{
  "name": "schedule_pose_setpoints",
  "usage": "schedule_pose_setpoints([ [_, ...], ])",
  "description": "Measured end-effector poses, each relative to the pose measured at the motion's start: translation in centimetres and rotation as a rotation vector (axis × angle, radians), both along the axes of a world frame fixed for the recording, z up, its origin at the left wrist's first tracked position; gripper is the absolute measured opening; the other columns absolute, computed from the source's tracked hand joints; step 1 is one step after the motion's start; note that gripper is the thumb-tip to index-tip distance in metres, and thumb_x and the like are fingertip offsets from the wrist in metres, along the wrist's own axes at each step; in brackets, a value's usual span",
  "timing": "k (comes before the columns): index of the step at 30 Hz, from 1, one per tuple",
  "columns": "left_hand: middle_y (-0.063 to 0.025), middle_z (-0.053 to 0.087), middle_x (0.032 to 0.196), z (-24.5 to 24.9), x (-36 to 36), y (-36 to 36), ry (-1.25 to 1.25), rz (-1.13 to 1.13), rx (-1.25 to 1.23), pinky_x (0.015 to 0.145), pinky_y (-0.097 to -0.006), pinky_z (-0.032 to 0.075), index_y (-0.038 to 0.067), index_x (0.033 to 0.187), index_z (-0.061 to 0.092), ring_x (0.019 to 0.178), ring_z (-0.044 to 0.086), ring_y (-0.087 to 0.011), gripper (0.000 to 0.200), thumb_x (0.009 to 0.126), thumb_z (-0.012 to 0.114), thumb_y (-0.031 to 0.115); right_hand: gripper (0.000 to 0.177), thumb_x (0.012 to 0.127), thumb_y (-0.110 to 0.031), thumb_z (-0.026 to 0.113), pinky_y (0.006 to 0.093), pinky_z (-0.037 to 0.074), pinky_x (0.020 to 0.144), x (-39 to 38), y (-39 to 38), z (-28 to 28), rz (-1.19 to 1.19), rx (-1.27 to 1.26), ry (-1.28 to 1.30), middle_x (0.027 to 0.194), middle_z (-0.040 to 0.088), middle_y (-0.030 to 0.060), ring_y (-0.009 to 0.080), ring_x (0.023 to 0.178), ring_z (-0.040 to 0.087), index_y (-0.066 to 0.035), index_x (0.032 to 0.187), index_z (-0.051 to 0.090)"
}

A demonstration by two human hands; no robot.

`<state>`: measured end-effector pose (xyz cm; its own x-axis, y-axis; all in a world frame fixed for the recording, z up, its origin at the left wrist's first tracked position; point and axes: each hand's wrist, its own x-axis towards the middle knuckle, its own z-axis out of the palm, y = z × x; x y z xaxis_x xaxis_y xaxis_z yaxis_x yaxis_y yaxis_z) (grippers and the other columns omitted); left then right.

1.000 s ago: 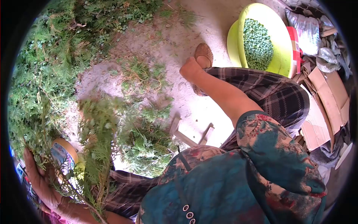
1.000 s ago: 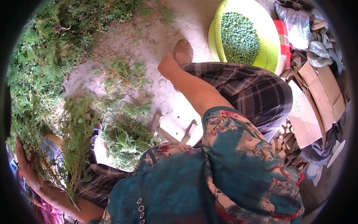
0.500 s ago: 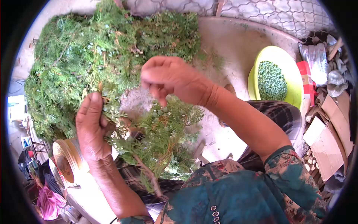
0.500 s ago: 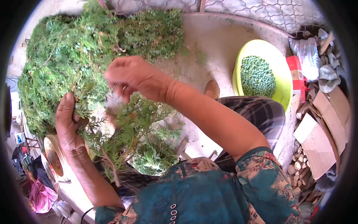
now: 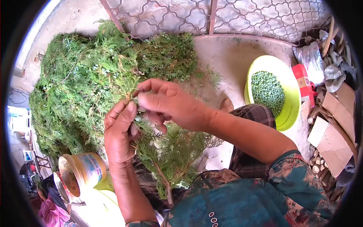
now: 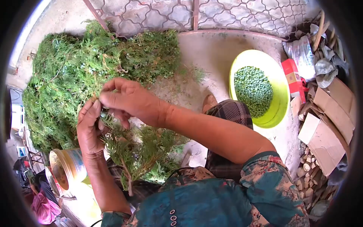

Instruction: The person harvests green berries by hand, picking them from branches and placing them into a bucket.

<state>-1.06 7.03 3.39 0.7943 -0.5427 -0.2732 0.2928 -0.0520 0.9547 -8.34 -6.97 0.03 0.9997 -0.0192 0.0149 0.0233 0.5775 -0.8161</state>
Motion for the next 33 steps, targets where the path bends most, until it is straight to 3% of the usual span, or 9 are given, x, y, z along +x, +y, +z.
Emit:
schedule_pose_setpoints([
  [6,0.007,0.052,0.061,0.2,-0.5,-0.3,0.011,-0.012,0.015,0.039,-0.0146,0.022,0.006,0.093,0.063,0.044,0.033,0.0007,0.015,0.084,0.058,0.017,0.041,0.094,-0.045,0.036,0.0245,0.039,0.041,0.1,-1.1,0.2,0.118,0.384,0.109,0.07,0.046,0.0014,0.0087,0.055,0.044,-0.006,0.104,0.047],
  [8,0.0082,0.049,0.06,-0.5,-0.2,0.0,-0.073,-0.121,0.036,0.04,-0.0146,0.023,0.007,0.09,0.063,0.044,0.032,0.0014,0.012,0.085,0.056,0.014,0.037,0.092,-0.043,0.043,0.023,0.035,0.041,-0.6,-1.3,1.2,0.082,-0.215,0.11,0.065,0.044,-0.0013,0.0066,0.052,0.041,-0.007,0.101,0.049],
  [10,0.0093,0.047,0.058,-0.2,-0.7,-0.7,-0.084,-0.105,0.095,0.04,-0.0151,0.022,0.007,0.086,0.064,0.045,0.03,0.002,0.011,0.086,0.054,0.012,0.028,0.09,-0.035,0.051,0.0212,0.032,0.04,0.1,-0.8,0.4,0.051,-0.172,0.143,0.061,0.043,-0.0034,0.0043,0.048,0.039,-0.008,0.095,0.05],
  [12,0.0095,0.047,0.058,-0.6,-0.9,-1.1,-0.124,-0.079,0.126,0.039,-0.0157,0.021,0.008,0.083,0.063,0.045,0.03,0.0021,0.011,0.086,0.054,0.013,0.018,0.088,-0.024,0.055,0.02,0.03,0.039,1.0,-0.7,-1.0,-0.211,-0.574,-0.118,0.061,0.043,-0.0039,0.0033,0.046,0.038,-0.007,0.09,0.051],
  [13,0.0099,0.046,0.059,-0.6,-1.2,-1.3,-0.082,-0.06,0.12,0.039,-0.0162,0.02,0.008,0.081,0.062,0.045,0.029,0.0023,0.011,0.086,0.054,0.014,0.018,0.088,-0.024,0.055,0.02,0.03,0.039,0.8,-0.7,-1.1,-0.211,-0.573,-0.118,0.061,0.043,-0.0039,0.0033,0.046,0.038,-0.007,0.09,0.051],
  [18,0.0079,0.051,0.063,-1.0,-1.2,-1.6,0.026,0.025,0.035,0.037,-0.0157,0.021,0.01,0.084,0.061,0.042,0.029,0.0015,0.008,0.086,0.054,0.015,0.013,0.089,-0.019,0.053,0.0222,0.034,0.039,-0.2,-0.5,-0.3,-0.051,0.168,0.222,0.064,0.046,-0.0023,0.0049,0.052,0.044,-0.007,0.089,0.05],
  [24,0.0043,0.057,0.068,-1.3,-1.1,-2.0,0.12,0.085,0.011,0.035,-0.0151,0.023,0.009,0.085,0.059,0.04,0.032,0.0006,0.009,0.085,0.055,0.017,0.013,0.09,-0.02,0.052,0.0228,0.037,0.041,-0.2,-0.2,-1.5,-0.012,0.594,0.225,0.076,0.051,0.001,0.007,0.053,0.045,-0.008,0.092,0.049],
  [28,0.0095,0.044,0.059,-1.8,-1.1,-2.3,0.091,0.061,0.058,0.037,-0.0141,0.021,0.013,0.086,0.055,0.043,0.03,0.0018,0.011,0.083,0.055,0.024,0.013,0.089,-0.02,0.053,0.0233,0.039,0.043,-0.2,-0.6,-1.3,-0.039,0.537,0.222,0.076,0.051,0.0011,0.0079,0.054,0.045,-0.007,0.091,0.049],
  [33,0.0071,0.048,0.061,-2.0,-1.0,-2.7,0.102,0.144,0.056,0.036,-0.0146,0.022,0.011,0.083,0.056,0.041,0.03,0.0004,0.011,0.085,0.054,0.022,0.013,0.088,-0.019,0.055,0.0233,0.041,0.043,0.1,-1.2,-1.8,-0.046,0.344,0.185,0.076,0.052,0.002,0.0078,0.054,0.047,-0.008,0.09,0.049],
])
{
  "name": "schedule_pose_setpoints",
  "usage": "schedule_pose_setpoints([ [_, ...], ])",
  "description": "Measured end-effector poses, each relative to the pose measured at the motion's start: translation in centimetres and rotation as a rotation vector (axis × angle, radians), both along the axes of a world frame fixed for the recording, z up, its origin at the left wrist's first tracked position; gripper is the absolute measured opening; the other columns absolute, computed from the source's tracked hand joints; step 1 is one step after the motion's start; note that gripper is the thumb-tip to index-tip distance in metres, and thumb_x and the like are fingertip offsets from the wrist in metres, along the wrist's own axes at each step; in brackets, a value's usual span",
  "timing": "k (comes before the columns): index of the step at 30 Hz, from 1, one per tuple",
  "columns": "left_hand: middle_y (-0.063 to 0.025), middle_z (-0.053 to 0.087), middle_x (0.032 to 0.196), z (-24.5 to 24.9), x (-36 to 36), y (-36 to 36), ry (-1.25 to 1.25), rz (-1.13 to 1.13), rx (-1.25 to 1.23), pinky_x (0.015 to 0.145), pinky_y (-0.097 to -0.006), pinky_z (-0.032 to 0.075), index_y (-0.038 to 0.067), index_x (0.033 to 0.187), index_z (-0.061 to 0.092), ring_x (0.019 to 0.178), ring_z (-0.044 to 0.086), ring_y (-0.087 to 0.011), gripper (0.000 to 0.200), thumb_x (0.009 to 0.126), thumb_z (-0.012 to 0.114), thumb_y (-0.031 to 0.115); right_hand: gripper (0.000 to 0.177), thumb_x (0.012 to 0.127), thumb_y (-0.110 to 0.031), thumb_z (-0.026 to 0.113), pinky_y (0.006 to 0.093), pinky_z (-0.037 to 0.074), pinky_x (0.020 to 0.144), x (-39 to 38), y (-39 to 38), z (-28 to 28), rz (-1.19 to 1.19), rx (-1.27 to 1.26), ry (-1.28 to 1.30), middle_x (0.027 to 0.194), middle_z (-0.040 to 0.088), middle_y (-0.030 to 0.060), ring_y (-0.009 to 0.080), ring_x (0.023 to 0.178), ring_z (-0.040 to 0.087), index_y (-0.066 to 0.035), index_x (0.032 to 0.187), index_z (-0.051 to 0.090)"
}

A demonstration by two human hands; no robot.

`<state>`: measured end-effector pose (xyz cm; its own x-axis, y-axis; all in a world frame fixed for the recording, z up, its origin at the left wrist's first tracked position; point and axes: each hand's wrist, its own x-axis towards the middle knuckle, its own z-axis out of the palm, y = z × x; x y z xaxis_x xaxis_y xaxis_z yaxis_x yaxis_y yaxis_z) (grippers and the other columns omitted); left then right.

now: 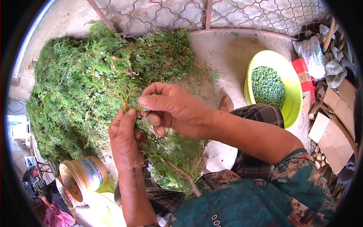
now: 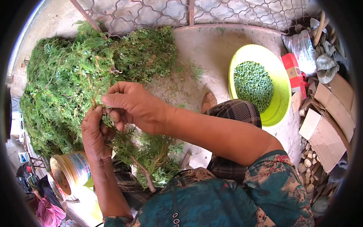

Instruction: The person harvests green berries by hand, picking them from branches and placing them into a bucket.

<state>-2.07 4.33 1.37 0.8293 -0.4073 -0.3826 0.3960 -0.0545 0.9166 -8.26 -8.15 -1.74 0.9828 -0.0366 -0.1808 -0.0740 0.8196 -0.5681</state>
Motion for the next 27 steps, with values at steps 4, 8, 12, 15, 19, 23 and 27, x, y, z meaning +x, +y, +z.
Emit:
schedule_pose_setpoints([
  [4,0.0054,0.045,0.056,-0.1,0.3,0.7,0.23,0.01,-0.253,0.034,-0.0162,0.02,0.009,0.084,0.055,0.039,0.029,-0.0015,0.012,0.087,0.052,0.021,0.012,0.089,-0.019,0.052,0.0217,0.039,0.039,0.0,-0.4,-0.4,0.115,0.46,-0.074,0.076,0.051,0.0029,0.0063,0.05,0.044,-0.009,0.095,0.051],
  [8,0.0052,0.043,0.056,-0.4,1.1,1.1,0.236,-0.02,-0.336,0.035,-0.0159,0.02,0.008,0.086,0.054,0.04,0.03,-0.0024,0.014,0.088,0.053,0.022,0.02,0.091,-0.027,0.048,0.0213,0.038,0.038,-0.3,-1.2,1.5,0.075,0.279,-0.138,0.077,0.052,0.0031,0.0066,0.049,0.044,-0.007,0.092,0.052],
  [12,0.0038,0.05,0.065,-0.5,-0.1,0.4,0.128,0.057,-0.197,0.038,-0.0141,0.026,0.008,0.09,0.055,0.048,0.041,-0.0024,0.011,0.09,0.053,0.018,0.029,0.09,-0.035,0.051,0.0204,0.035,0.037,0.0,-1.8,2.1,-0.057,-0.076,-0.018,0.071,0.049,0.0012,0.0057,0.048,0.043,-0.006,0.083,0.052],
  [15,0.0045,0.05,0.066,-0.2,-0.5,0.0,0.076,0.037,-0.204,0.038,-0.0138,0.027,0.009,0.091,0.054,0.049,0.04,-0.0017,0.01,0.09,0.053,0.018,0.03,0.089,-0.035,0.053,0.0197,0.032,0.037,-0.2,-1.7,0.8,-0.038,-0.282,0.014,0.066,0.048,0.0002,0.0049,0.047,0.043,-0.007,0.081,0.05],
  [19,0.0055,0.048,0.064,-0.8,-0.4,0.2,0.009,0.009,-0.198,0.038,-0.0134,0.026,0.01,0.094,0.053,0.049,0.039,-0.0009,0.01,0.089,0.054,0.018,0.027,0.088,-0.03,0.056,0.0208,0.031,0.037,-0.9,-0.8,2.7,0.118,-0.498,0.104,0.06,0.048,0.0,0.0047,0.045,0.04,-0.003,0.088,0.053],
  [23,0.0074,0.045,0.061,-1.2,-0.5,-0.2,-0.106,0.008,-0.079,0.038,-0.0134,0.025,0.011,0.095,0.052,0.047,0.037,-0.0001,0.01,0.089,0.055,0.019,0.025,0.089,-0.026,0.054,0.022,0.032,0.037,1.2,0.8,-0.9,-0.377,-1.066,-0.322,0.055,0.047,0.0,0.0054,0.042,0.04,-0.002,0.093,0.053],
  [27,0.0088,0.04,0.057,-0.7,-0.4,0.0,0.03,0.058,-0.147,0.037,-0.0141,0.022,0.011,0.094,0.052,0.043,0.031,0.0001,0.01,0.088,0.054,0.02,0.022,0.088,-0.023,0.055,0.0226,0.034,0.037,-0.4,0.2,1.7,0.024,-0.679,0.059,0.062,0.049,0.0015,0.0056,0.045,0.042,-0.002,0.093,0.052],
])
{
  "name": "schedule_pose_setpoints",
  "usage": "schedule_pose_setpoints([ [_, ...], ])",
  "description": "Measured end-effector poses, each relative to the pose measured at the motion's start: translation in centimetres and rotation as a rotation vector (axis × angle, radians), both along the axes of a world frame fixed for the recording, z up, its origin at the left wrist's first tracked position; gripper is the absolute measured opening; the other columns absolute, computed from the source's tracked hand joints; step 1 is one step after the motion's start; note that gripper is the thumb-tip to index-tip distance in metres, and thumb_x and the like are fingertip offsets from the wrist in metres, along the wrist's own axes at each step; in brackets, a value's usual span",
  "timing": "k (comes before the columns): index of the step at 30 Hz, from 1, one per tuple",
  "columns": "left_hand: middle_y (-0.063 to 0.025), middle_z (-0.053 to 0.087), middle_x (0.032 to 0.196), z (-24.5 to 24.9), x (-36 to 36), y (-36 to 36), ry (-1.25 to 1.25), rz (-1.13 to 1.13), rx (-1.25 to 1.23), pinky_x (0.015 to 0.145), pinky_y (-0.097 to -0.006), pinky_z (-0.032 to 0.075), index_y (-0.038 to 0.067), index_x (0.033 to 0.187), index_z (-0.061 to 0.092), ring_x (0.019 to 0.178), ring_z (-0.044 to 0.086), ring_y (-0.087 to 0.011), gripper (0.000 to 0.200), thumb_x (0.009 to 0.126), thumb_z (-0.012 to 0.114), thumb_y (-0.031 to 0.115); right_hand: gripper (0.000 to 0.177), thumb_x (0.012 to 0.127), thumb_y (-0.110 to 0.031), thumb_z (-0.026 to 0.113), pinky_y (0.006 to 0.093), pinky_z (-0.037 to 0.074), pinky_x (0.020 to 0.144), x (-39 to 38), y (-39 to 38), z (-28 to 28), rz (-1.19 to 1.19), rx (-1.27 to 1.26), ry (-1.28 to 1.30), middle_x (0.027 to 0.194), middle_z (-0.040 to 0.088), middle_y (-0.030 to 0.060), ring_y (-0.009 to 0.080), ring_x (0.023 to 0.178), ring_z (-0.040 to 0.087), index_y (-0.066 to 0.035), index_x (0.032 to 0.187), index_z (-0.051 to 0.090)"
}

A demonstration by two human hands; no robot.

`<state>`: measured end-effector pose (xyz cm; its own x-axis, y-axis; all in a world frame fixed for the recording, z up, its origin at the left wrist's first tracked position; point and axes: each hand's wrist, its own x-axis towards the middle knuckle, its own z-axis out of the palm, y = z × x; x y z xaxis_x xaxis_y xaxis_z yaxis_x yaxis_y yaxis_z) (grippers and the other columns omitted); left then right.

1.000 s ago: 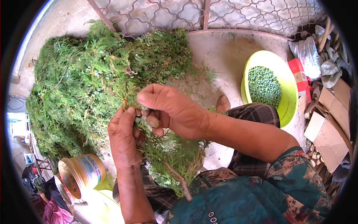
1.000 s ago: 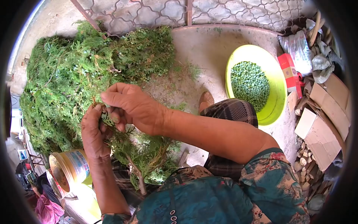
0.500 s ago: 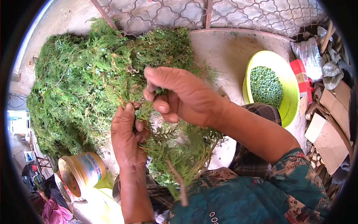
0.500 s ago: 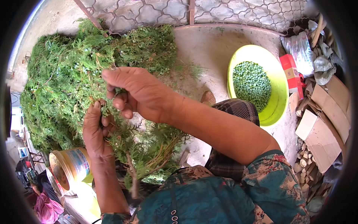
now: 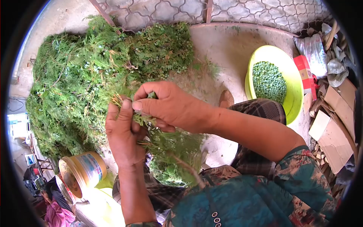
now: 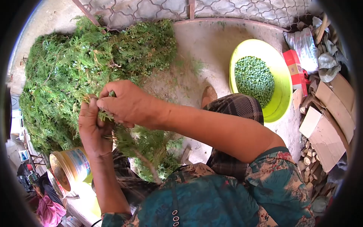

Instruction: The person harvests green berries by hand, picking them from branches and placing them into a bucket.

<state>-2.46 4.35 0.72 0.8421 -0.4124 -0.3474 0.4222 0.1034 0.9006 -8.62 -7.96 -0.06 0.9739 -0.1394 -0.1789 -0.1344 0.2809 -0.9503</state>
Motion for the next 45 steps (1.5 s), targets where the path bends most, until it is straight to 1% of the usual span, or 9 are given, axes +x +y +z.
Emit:
schedule_pose_setpoints([
  [2,0.0088,0.037,0.054,0.5,0.5,0.3,0.013,0.011,-0.036,0.036,-0.0154,0.018,0.011,0.094,0.051,0.04,0.027,-0.0003,0.011,0.088,0.054,0.021,0.018,0.087,-0.019,0.055,0.0232,0.035,0.037,0.0,-0.2,-0.3,0.096,0.557,-0.098,0.067,0.049,0.0022,0.0058,0.046,0.042,-0.002,0.091,0.05],
  [8,0.0071,0.03,0.05,0.6,0.9,1.0,-0.033,-0.118,-0.261,0.035,-0.0184,0.014,0.01,0.097,0.05,0.04,0.021,-0.003,0.02,0.088,0.051,0.027,0.026,0.086,-0.028,0.054,0.0227,0.04,0.037,-0.4,-1.3,-0.4,0.043,0.722,-0.12,0.073,0.052,0.0065,0.0108,0.046,0.047,-0.003,0.088,0.049],
  [22,0.0061,0.029,0.047,0.5,0.7,0.7,-0.153,-0.009,-0.181,0.033,-0.0187,0.012,0.008,0.096,0.047,0.037,0.018,-0.0026,0.016,0.091,0.048,0.023,0.025,0.086,-0.024,0.054,0.0279,0.042,0.06,-0.6,1.3,-3.7,-0.003,-0.471,-0.338,0.072,0.056,0.0054,0.0128,0.067,0.051,0.0,0.088,0.056],
  [26,0.0059,0.029,0.047,-0.1,2.5,1.9,-0.012,-0.139,-0.509,0.032,-0.0192,0.012,0.008,0.097,0.046,0.037,0.017,-0.0031,0.014,0.093,0.043,0.021,0.017,0.086,-0.02,0.054,0.0222,0.037,0.049,-0.9,-1.9,-2.0,-0.134,0.585,0.044,0.071,0.056,0.003,0.0069,0.054,0.046,-0.002,0.086,0.056],
  [30,0.0063,0.029,0.048,-0.1,2.6,2.0,-0.036,-0.165,-0.591,0.031,-0.0199,0.015,0.008,0.098,0.045,0.038,0.018,-0.0039,0.014,0.093,0.041,0.02,0.019,0.087,-0.021,0.055,0.0204,0.034,0.045,-1.4,-2.0,-0.6,0.033,0.592,-0.008,0.073,0.056,0.0028,0.0047,0.051,0.043,-0.003,0.09,0.057],
  [32,0.0062,0.029,0.048,0.1,2.3,1.7,-0.073,-0.084,-0.482,0.032,-0.0204,0.016,0.007,0.098,0.045,0.038,0.018,-0.0042,0.014,0.093,0.042,0.021,0.022,0.088,-0.023,0.054,0.0211,0.038,0.049,-1.8,-0.8,0.3,0.105,-0.053,-0.003,0.076,0.057,0.0041,0.0075,0.056,0.049,-0.001,0.093,0.057],
  [37,0.0061,0.029,0.047,-0.3,2.2,1.6,-0.09,-0.099,-0.465,0.032,-0.0207,0.017,0.007,0.099,0.046,0.037,0.018,-0.0043,0.015,0.092,0.043,0.02,0.025,0.081,-0.02,0.055,0.042,0.046,0.068,-1.8,1.2,-1.6,0.072,-0.462,-0.268,0.077,0.058,0.0255,0.0389,0.077,0.058,0.005,0.085,0.058],
  [44,0.0051,0.03,0.047,-1.1,3.4,2.2,-0.009,-0.158,-0.622,0.032,-0.0214,0.016,0.007,0.1,0.045,0.037,0.018,-0.0046,0.015,0.094,0.04,0.019,0.02,0.083,-0.017,0.052,0.0336,0.045,0.054,-1.5,0.2,-1.5,-0.056,-0.482,-0.315,0.075,0.057,0.0115,0.0188,0.06,0.055,0.0,0.093,0.054],
  [45,0.0049,0.03,0.047,-1.2,3.7,2.4,0.003,-0.185,-0.702,0.033,-0.0215,0.016,0.006,0.1,0.045,0.037,0.018,-0.0047,0.015,0.094,0.039,0.019,0.02,0.082,-0.016,0.052,0.0296,0.042,0.047,-1.3,-1.3,-1.4,-0.086,0.092,-0.206,0.075,0.057,0.0098,0.0139,0.056,0.052,-0.001,0.094,0.054],
])
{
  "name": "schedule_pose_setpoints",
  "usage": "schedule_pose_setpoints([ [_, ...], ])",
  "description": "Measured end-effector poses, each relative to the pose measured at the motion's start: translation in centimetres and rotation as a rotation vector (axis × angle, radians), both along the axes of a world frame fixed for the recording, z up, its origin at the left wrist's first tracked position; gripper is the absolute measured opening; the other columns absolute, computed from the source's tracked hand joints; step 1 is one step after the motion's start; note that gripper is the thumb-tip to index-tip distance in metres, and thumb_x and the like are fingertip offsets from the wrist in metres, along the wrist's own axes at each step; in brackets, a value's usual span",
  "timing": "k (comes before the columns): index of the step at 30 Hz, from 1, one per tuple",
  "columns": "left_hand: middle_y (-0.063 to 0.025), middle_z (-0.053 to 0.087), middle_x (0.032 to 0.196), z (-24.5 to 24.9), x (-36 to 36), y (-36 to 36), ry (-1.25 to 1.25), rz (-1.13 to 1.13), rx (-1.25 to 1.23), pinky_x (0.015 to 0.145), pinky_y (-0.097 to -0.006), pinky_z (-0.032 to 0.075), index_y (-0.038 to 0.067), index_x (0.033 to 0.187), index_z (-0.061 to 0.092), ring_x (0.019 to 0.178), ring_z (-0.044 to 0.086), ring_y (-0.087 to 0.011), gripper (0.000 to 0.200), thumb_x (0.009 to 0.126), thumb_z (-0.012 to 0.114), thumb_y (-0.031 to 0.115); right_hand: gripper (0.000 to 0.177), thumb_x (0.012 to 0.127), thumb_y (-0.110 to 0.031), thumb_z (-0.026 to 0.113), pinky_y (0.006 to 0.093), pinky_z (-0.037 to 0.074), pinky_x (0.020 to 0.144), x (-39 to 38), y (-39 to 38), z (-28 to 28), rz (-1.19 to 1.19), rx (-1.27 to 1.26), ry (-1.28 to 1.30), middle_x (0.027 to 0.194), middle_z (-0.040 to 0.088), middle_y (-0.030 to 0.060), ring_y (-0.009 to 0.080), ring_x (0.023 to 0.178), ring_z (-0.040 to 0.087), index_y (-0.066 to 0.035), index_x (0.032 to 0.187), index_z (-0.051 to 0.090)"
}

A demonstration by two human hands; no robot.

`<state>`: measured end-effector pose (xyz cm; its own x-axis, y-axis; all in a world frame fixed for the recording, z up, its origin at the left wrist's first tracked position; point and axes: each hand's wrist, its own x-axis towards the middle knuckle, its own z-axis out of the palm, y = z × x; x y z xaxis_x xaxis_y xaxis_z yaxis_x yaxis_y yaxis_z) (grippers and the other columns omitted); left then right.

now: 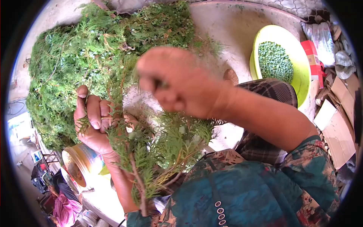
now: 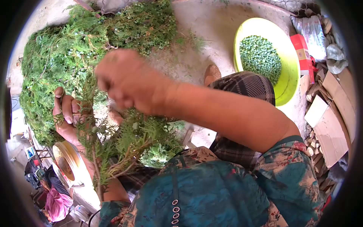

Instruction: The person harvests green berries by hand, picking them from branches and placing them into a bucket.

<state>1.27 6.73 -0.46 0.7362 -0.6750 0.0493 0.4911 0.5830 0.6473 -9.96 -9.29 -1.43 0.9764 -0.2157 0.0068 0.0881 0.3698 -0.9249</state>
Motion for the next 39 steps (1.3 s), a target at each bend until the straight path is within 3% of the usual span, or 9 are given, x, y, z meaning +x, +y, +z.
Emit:
schedule_pose_setpoints([
  [1,0.0049,0.03,0.047,0.0,0.1,0.0,-0.002,0.005,0.004,0.033,-0.0215,0.016,0.006,0.1,0.045,0.037,0.018,-0.0047,0.015,0.094,0.039,0.019,0.019,0.082,-0.016,0.052,0.0255,0.039,0.04,0.0,-0.9,0.4,0.04,0.577,0.091,0.075,0.057,0.008,0.009,0.052,0.049,-0.001,0.094,0.053],
  [5,0.005,0.03,0.048,0.0,0.3,0.1,-0.031,-0.025,-0.049,0.033,-0.0214,0.016,0.005,0.1,0.045,0.037,0.018,-0.0048,0.015,0.093,0.04,0.018,0.015,0.075,-0.014,0.054,0.0211,0.034,0.033,-1.0,-0.3,2.7,0.17,0.593,0.048,0.068,0.05,0.0053,0.0054,0.045,0.045,-0.001,0.082,0.052],
  [11,0.0041,0.029,0.05,0.3,-0.3,-0.2,-0.085,-0.038,0.016,0.036,-0.0225,0.016,0.005,0.097,0.042,0.04,0.02,-0.0055,0.014,0.095,0.038,0.018,0.033,0.079,-0.033,0.064,0.023,0.032,0.038,-1.3,1.2,2.5,0.442,0.027,0.403,0.065,0.051,0.0038,0.0058,0.045,0.04,-0.001,0.086,0.057],
  [15,0.0048,0.028,0.049,0.4,-0.7,-0.7,-0.075,-0.024,0.077,0.036,-0.0217,0.018,0.005,0.096,0.042,0.04,0.021,-0.0052,0.011,0.095,0.039,0.016,0.036,0.08,-0.039,0.063,0.0242,0.033,0.043,-0.5,3.5,-0.2,0.34,-0.324,0.102,0.06,0.048,0.0005,0.0055,0.049,0.041,-0.003,0.078,0.059],
  [20,0.0029,0.033,0.056,-0.9,1.4,0.6,0.057,-0.142,-0.311,0.037,-0.0189,0.02,0.004,0.097,0.04,0.043,0.025,-0.0041,0.019,0.081,0.05,0.003,0.025,0.084,-0.026,0.056,0.0205,0.026,0.033,-0.7,2.4,1.2,0.488,0.51,0.193,0.071,0.056,0.0064,0.0057,0.038,0.035,-0.002,0.09,0.052],
  [28,0.0043,0.034,0.049,-0.5,1.8,1.3,0.087,-0.111,-0.186,0.034,-0.0201,0.018,0.007,0.099,0.046,0.037,0.022,-0.0043,0.015,0.093,0.041,0.019,0.019,0.081,-0.02,0.053,0.0196,0.026,0.032,-0.9,1.8,0.6,0.37,0.65,0.225,0.069,0.052,0.0087,0.0047,0.04,0.032,-0.004,0.091,0.051],
  [31,0.0041,0.034,0.049,-0.4,1.7,1.1,0.115,-0.185,-0.261,0.035,-0.0199,0.019,0.007,0.099,0.046,0.037,0.022,-0.0048,0.015,0.093,0.04,0.019,0.026,0.084,-0.025,0.056,0.0224,0.033,0.039,-0.7,1.6,0.2,0.412,0.512,0.296,0.076,0.056,0.0093,0.0077,0.046,0.042,-0.004,0.098,0.052],
  [34,0.0032,0.034,0.049,-0.3,1.5,0.9,0.054,-0.154,-0.196,0.036,-0.0196,0.019,0.008,0.099,0.046,0.038,0.023,-0.0053,0.014,0.093,0.042,0.02,0.029,0.083,-0.022,0.058,0.0319,0.045,0.069,-0.2,2.7,-1.2,0.293,-0.438,0.002,0.079,0.059,0.0108,0.021,0.073,0.057,0.0,0.101,0.054],
  [39,0.0028,0.033,0.05,-0.4,1.5,0.8,0.096,-0.22,-0.198,0.036,-0.0194,0.019,0.008,0.099,0.045,0.041,0.024,-0.0056,0.013,0.093,0.042,0.019,0.022,0.08,-0.017,0.059,0.0371,0.045,0.068,-0.9,4.7,-0.8,0.219,-0.501,0.019,0.081,0.059,0.0188,0.0292,0.075,0.059,-0.001,0.094,0.057],
])
